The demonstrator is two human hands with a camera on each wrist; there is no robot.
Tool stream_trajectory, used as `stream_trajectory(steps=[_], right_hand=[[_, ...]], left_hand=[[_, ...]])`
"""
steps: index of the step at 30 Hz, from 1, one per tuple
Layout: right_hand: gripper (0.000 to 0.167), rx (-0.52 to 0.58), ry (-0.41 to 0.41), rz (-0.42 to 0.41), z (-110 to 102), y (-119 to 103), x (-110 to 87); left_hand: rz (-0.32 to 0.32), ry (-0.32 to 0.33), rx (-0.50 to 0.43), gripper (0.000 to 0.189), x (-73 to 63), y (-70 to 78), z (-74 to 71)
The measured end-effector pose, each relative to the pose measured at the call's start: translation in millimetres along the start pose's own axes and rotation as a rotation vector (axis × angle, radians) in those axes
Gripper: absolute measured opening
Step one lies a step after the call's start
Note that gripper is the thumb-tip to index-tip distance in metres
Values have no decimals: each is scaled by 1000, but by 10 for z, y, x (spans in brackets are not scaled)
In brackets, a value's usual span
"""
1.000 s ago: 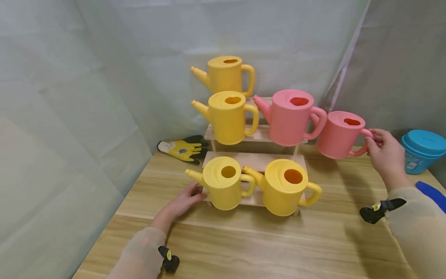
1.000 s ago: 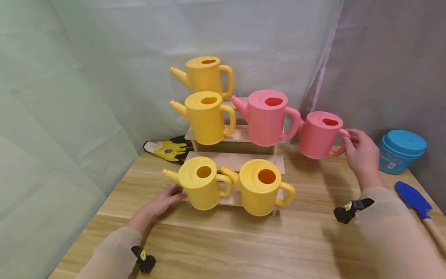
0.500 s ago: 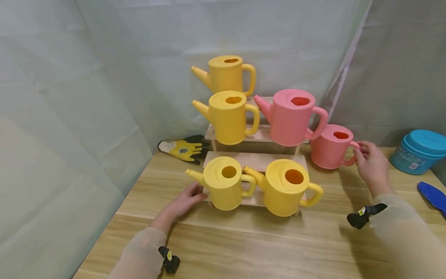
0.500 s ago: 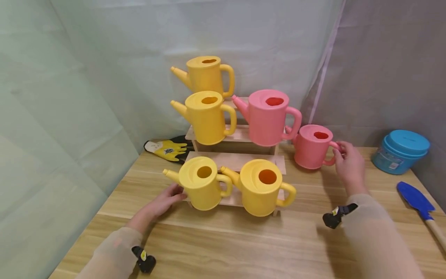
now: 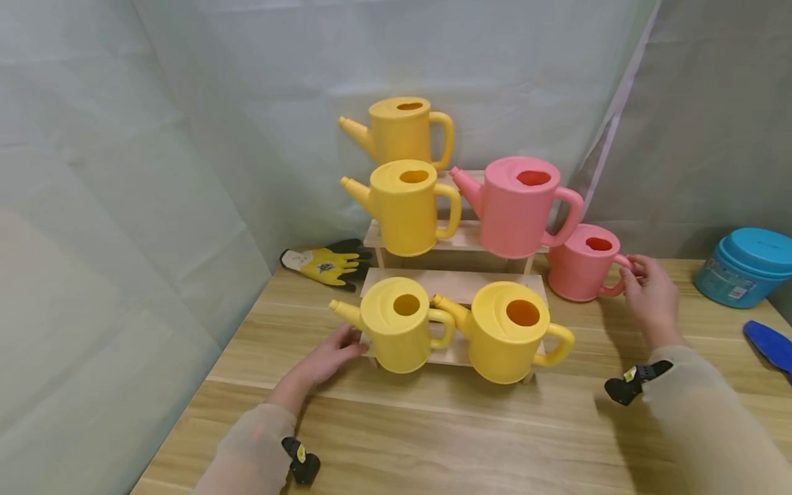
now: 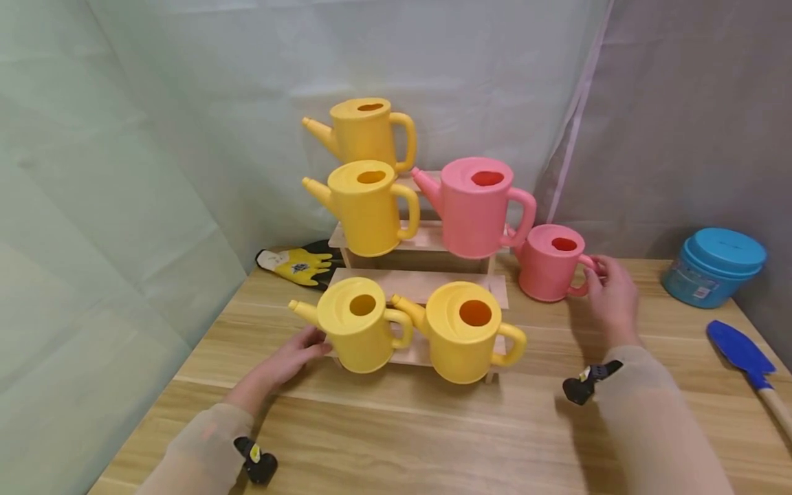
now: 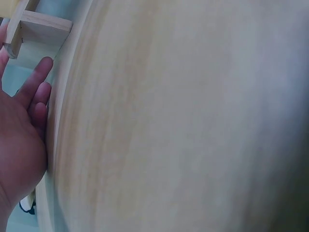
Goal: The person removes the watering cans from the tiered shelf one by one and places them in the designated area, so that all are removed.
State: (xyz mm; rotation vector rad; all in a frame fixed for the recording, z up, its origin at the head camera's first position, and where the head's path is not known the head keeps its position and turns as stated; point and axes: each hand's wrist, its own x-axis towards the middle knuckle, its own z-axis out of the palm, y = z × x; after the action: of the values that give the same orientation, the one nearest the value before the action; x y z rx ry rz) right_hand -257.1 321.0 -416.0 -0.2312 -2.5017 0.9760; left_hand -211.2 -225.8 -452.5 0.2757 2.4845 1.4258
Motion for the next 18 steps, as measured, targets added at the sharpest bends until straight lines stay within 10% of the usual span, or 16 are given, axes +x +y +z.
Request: stream_trajectory(steps=[11,18], right_hand=[[41,51,6,23,58,29,2],[42,46,-12,61,72,31,8]], left_hand=[[-10,-23,-1,66,-14,26,-11],[-22,-57,-10,65,-159,341,-49]])
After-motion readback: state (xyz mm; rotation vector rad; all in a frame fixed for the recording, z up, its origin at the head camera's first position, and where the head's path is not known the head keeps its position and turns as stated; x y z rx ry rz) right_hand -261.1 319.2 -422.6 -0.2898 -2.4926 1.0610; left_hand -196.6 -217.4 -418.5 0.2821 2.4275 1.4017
